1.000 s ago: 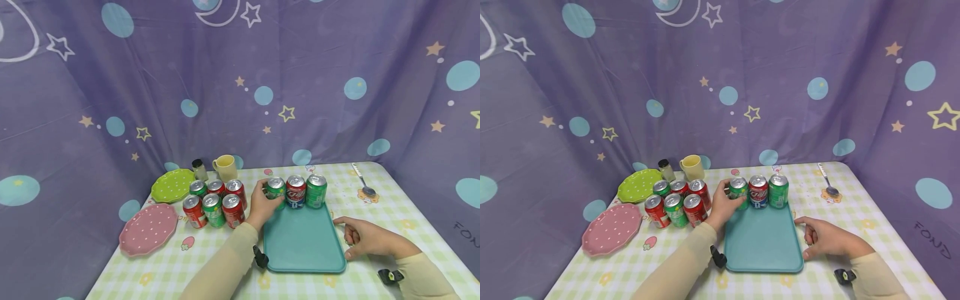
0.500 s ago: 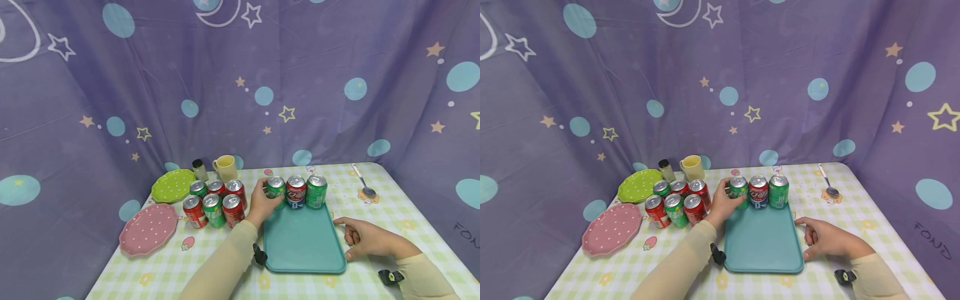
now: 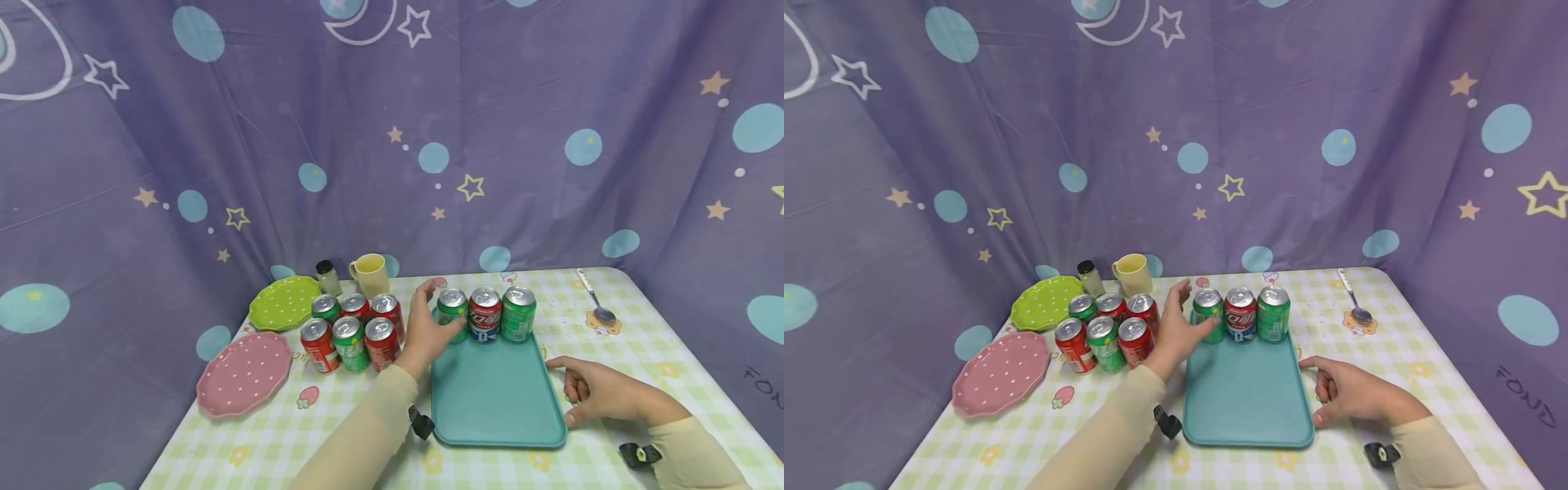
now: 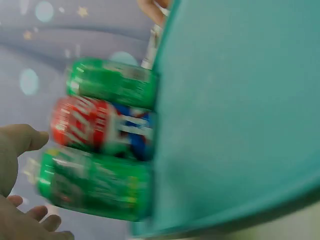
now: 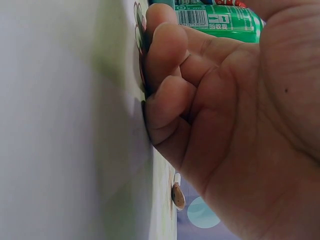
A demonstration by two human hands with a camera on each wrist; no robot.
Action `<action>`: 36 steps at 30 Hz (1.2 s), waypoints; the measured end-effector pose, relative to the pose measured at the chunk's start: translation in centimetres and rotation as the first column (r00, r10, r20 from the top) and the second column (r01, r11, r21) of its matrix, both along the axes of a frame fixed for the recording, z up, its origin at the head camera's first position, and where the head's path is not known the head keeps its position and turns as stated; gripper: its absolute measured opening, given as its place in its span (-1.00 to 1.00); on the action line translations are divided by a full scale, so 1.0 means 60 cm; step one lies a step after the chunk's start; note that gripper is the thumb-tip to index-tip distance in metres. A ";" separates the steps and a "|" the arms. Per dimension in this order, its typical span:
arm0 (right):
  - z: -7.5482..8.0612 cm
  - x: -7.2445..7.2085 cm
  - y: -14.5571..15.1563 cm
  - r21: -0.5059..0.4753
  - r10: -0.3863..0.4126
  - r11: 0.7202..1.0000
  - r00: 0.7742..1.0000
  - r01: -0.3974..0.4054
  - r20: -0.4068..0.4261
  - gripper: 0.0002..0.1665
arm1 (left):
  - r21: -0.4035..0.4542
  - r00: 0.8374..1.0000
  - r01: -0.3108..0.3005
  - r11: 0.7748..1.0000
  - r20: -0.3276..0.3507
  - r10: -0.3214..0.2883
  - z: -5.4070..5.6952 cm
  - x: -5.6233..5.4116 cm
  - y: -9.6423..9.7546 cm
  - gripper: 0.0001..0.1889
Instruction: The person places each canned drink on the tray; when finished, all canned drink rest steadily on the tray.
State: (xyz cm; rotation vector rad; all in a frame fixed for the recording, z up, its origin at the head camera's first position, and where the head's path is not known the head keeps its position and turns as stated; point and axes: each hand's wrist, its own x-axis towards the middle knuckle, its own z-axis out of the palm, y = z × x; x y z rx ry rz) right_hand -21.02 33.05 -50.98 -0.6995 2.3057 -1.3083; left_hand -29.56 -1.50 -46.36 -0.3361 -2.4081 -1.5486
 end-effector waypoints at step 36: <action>0.000 0.000 -0.002 -0.012 0.020 1.000 1.000 -0.020 -0.013 0.11 | 0.161 0.986 -0.153 0.975 -0.043 0.162 -0.015 0.085 -0.412 -0.17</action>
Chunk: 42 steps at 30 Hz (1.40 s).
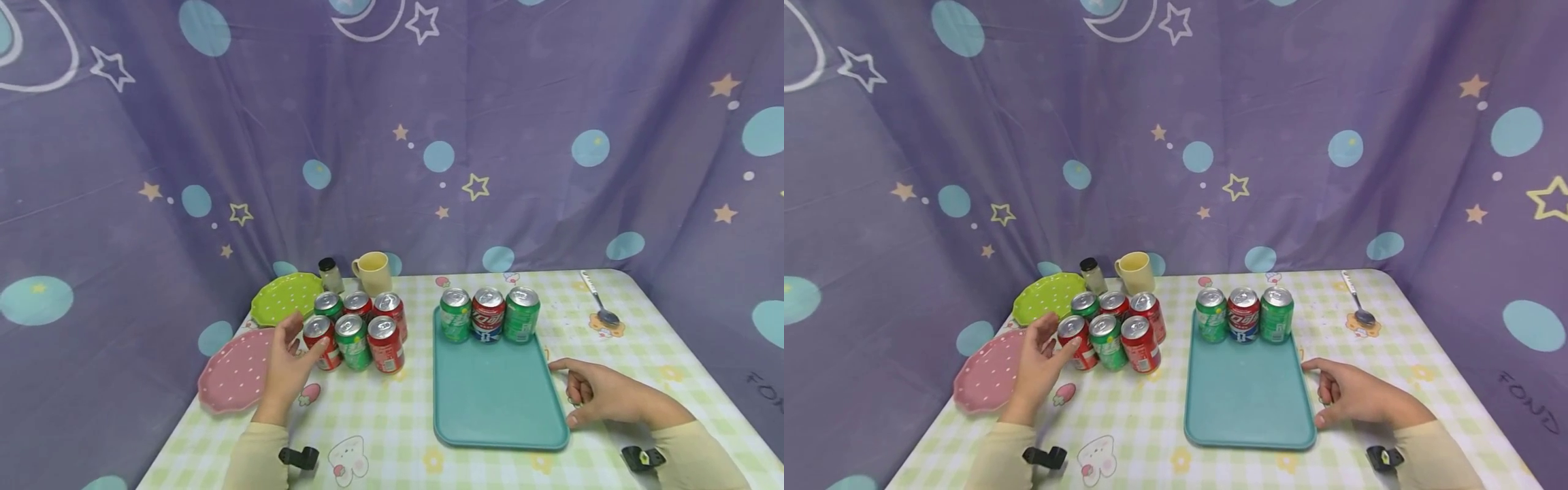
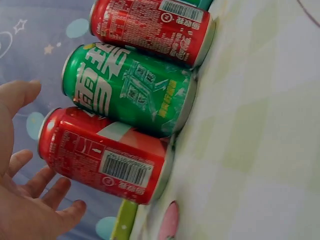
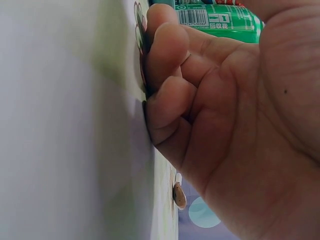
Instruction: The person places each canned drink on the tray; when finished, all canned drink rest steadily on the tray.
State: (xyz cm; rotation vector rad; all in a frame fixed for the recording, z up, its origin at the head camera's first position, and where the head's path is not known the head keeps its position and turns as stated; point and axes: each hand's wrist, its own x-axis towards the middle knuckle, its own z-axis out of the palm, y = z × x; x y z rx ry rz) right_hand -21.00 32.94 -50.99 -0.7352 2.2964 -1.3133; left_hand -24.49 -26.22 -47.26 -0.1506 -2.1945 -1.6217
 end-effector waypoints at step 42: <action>-0.001 0.001 0.001 -0.026 0.002 1.000 1.000 -0.001 0.029 0.12 | 0.017 0.989 -0.087 0.996 0.118 0.085 -0.058 -0.017 0.001 -0.20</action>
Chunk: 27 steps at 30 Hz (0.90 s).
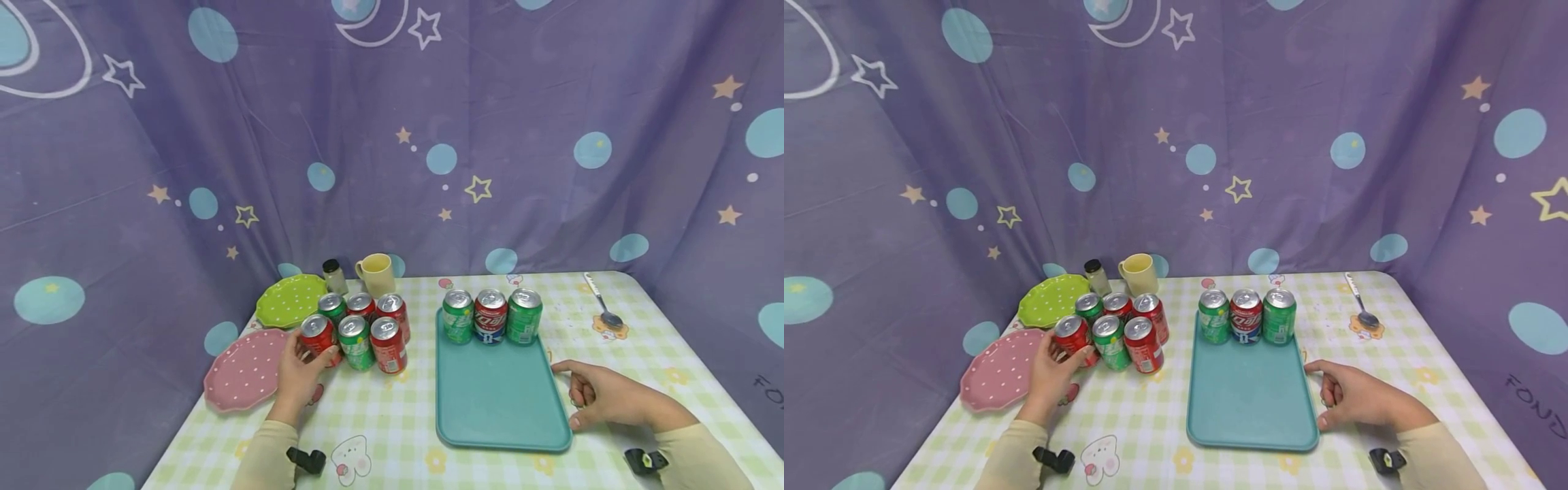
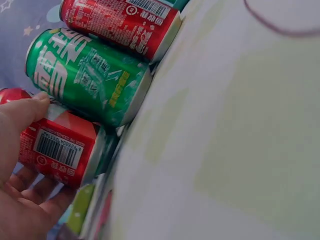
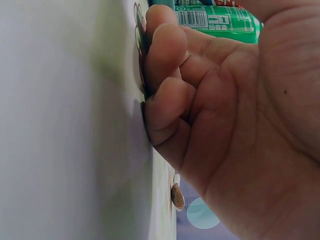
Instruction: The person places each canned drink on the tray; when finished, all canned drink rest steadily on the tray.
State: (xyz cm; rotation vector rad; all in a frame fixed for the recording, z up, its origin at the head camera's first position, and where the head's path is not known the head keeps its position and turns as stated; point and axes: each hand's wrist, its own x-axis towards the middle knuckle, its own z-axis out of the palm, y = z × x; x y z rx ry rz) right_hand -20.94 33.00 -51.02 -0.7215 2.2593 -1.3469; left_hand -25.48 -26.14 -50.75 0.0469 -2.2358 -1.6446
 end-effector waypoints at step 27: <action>-0.002 -0.002 0.001 0.041 -0.015 0.999 1.000 0.015 -0.013 0.12 | 0.066 0.920 -0.076 0.995 -0.381 0.096 0.135 0.055 0.031 -0.23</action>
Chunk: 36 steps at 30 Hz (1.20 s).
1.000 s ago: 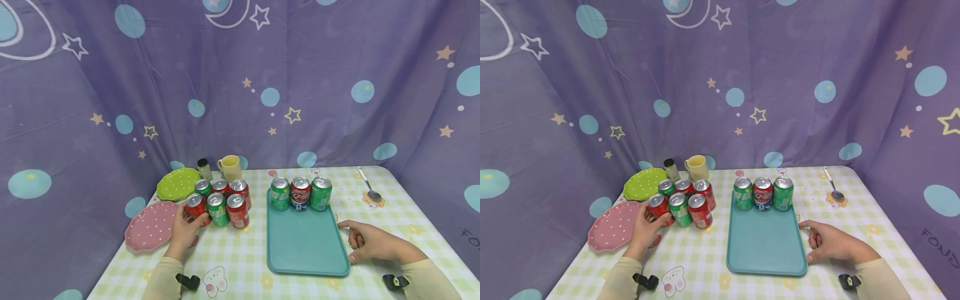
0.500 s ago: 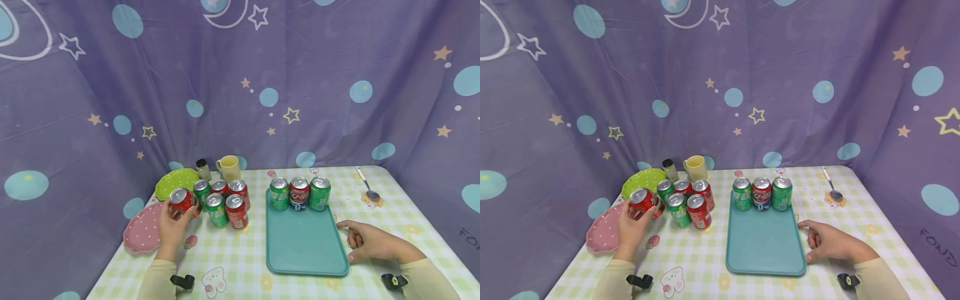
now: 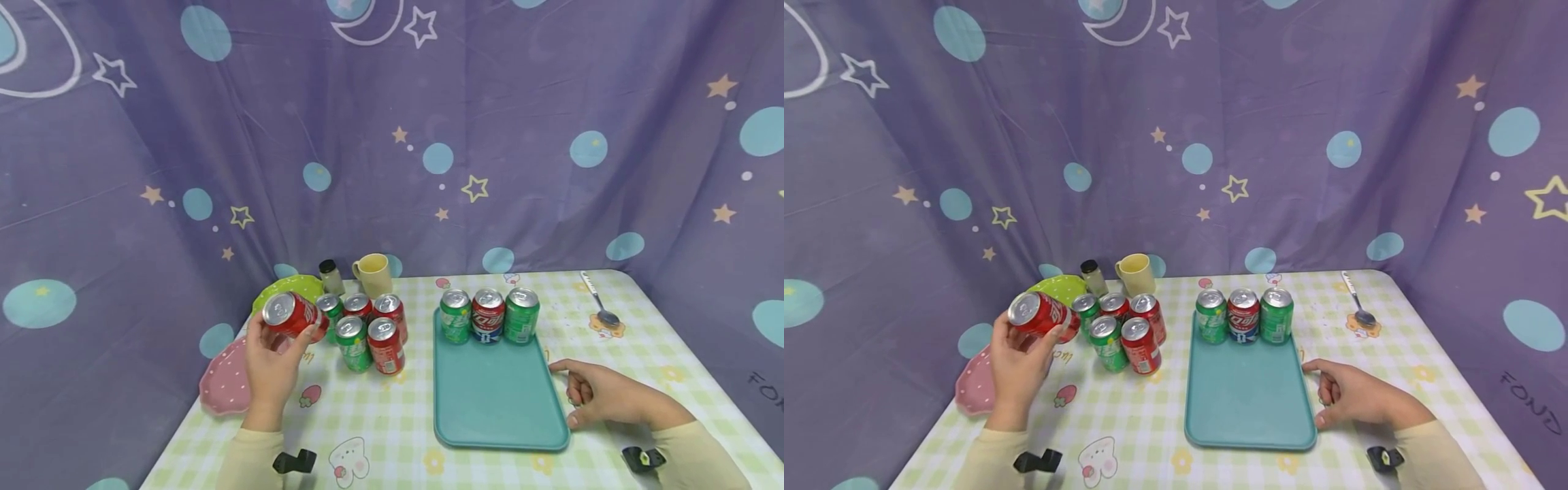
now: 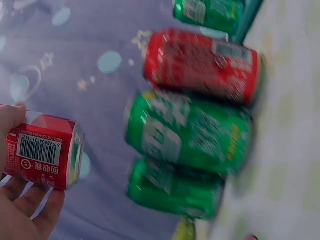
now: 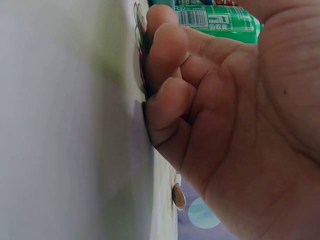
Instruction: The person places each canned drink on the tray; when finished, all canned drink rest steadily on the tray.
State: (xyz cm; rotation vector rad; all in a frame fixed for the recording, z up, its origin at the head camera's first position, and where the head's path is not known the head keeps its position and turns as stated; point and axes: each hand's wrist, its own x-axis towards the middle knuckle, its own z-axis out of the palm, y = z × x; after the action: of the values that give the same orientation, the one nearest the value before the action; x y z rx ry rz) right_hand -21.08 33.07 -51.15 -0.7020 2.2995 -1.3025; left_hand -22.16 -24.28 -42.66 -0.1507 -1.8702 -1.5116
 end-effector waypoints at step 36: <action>0.000 0.000 -0.001 -0.002 -0.008 1.000 1.000 0.008 -0.012 0.11 | -0.124 0.849 0.506 0.853 0.248 -0.467 -0.015 -0.012 0.346 -0.29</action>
State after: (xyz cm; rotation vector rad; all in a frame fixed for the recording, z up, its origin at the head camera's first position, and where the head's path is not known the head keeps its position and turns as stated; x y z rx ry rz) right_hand -21.07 33.01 -51.16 -0.7043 2.3135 -1.3072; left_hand -22.90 -3.54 -43.59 -0.6224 -2.2621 -1.7332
